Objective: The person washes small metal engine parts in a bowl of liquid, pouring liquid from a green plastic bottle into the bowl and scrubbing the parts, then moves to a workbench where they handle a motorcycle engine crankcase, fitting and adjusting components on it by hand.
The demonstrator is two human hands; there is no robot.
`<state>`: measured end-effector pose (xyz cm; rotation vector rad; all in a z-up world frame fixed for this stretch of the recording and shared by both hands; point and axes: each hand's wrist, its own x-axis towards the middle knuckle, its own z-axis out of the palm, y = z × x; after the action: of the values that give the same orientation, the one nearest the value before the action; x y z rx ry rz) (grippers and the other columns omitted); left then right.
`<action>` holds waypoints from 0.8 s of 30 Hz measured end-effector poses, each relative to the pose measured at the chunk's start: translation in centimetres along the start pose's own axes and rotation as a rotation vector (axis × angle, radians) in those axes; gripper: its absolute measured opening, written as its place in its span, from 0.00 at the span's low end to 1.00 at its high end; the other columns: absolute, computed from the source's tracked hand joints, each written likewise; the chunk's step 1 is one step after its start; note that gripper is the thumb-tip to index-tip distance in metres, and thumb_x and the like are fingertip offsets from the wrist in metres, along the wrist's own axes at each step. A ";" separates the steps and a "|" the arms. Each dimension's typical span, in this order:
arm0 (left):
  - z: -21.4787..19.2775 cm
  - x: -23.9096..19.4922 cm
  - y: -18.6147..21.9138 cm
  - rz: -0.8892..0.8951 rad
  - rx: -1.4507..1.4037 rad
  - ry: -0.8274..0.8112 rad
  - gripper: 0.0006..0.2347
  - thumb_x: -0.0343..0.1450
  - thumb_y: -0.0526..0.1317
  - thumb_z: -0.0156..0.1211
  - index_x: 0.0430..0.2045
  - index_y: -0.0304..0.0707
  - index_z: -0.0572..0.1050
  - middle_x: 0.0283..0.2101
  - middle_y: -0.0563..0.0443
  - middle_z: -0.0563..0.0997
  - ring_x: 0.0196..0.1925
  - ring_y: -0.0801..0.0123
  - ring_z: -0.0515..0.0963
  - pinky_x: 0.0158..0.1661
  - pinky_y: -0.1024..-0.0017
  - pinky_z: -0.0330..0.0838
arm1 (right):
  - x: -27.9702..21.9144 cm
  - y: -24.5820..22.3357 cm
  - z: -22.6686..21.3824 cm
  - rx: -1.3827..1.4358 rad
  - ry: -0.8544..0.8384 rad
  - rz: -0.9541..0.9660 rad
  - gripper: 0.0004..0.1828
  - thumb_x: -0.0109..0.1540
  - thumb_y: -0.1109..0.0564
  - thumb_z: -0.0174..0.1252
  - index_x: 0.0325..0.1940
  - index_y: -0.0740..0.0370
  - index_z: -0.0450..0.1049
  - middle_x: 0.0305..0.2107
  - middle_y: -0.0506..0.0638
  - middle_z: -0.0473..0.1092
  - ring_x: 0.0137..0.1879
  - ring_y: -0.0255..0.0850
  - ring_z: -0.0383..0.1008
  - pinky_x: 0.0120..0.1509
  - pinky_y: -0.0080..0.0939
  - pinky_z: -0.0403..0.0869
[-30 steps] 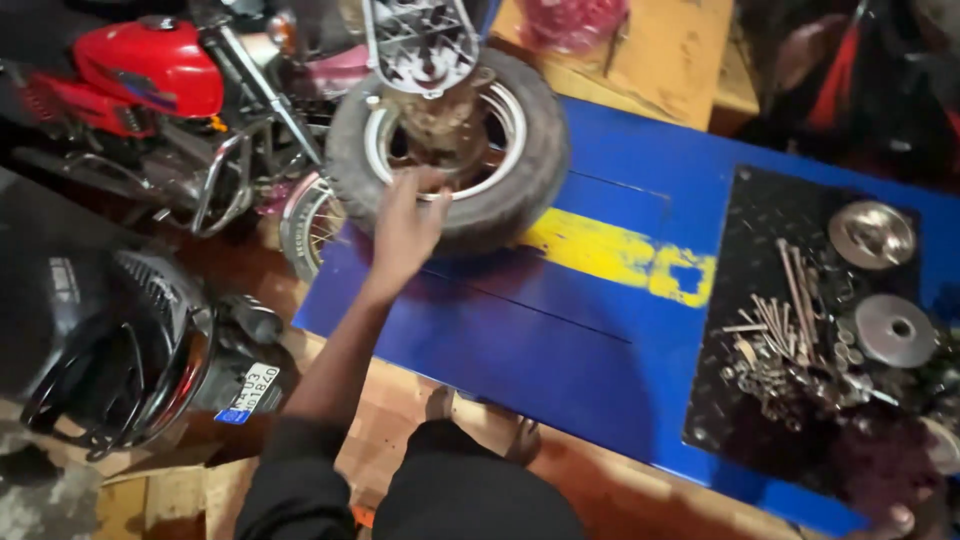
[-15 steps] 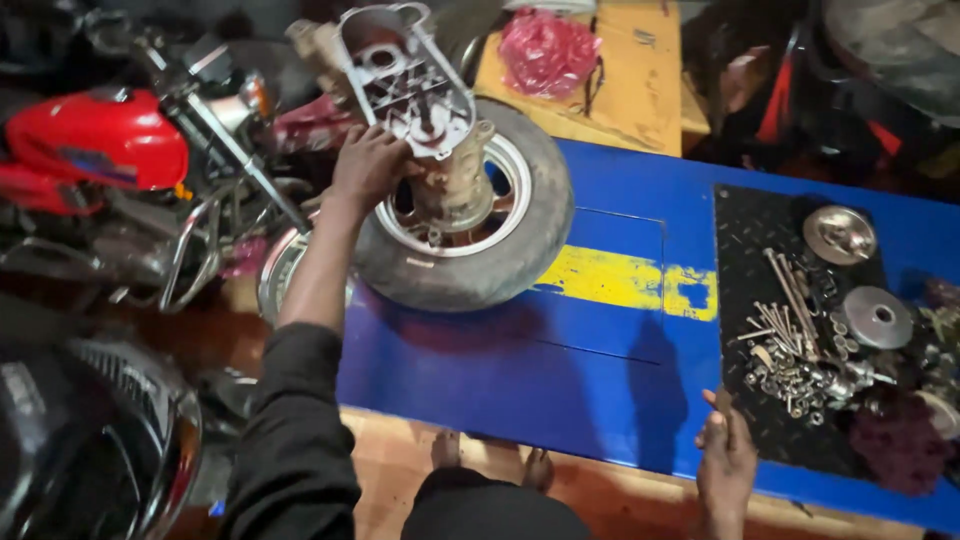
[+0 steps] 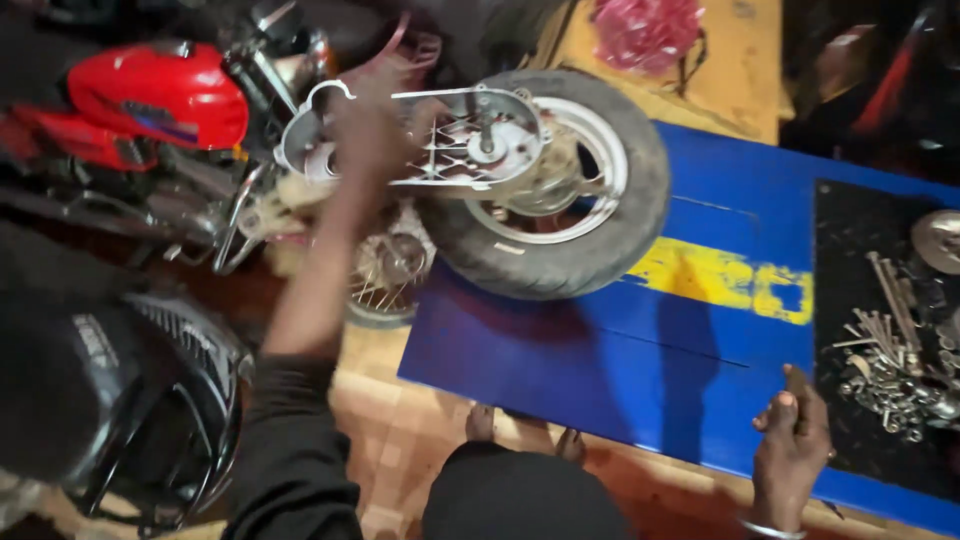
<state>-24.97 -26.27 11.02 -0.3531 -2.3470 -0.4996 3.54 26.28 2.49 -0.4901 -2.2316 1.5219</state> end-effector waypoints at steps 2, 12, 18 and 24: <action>-5.1 -0.1 -4.0 -0.237 0.078 -0.130 0.26 0.70 0.51 0.71 0.55 0.33 0.71 0.50 0.36 0.79 0.53 0.43 0.77 0.52 0.50 0.68 | -0.6 0.5 1.0 0.039 -0.005 -0.018 0.18 0.76 0.54 0.50 0.67 0.67 0.69 0.33 0.43 0.64 0.35 0.29 0.63 0.41 0.31 0.68; -4.7 -21.4 -5.9 -0.704 -0.888 -0.408 0.15 0.73 0.40 0.56 0.52 0.36 0.76 0.46 0.50 0.80 0.47 0.68 0.78 0.51 0.70 0.72 | -7.2 -0.7 11.3 0.066 -0.330 0.466 0.14 0.69 0.50 0.50 0.50 0.60 0.74 0.36 0.52 0.75 0.43 0.42 0.78 0.50 0.45 0.80; -4.5 -26.2 6.4 -0.795 -0.770 -0.184 0.16 0.76 0.44 0.55 0.54 0.33 0.73 0.47 0.52 0.79 0.49 0.73 0.78 0.52 0.73 0.71 | -7.3 -0.2 10.5 0.469 -0.606 0.409 0.14 0.71 0.50 0.47 0.49 0.62 0.71 0.49 0.58 0.75 0.51 0.48 0.78 0.55 0.49 0.77; -2.3 -27.9 19.5 -0.909 -0.955 -0.117 0.21 0.76 0.46 0.58 0.59 0.34 0.65 0.48 0.52 0.74 0.43 0.76 0.74 0.40 0.77 0.73 | -5.7 2.5 3.6 0.706 -0.695 0.451 0.11 0.69 0.50 0.48 0.47 0.60 0.68 0.54 0.54 0.73 0.52 0.45 0.78 0.56 0.47 0.77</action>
<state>3.86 -13.08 -1.69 0.3245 -2.1052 -2.0713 6.80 21.46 -1.70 -0.2617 -1.8387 2.9057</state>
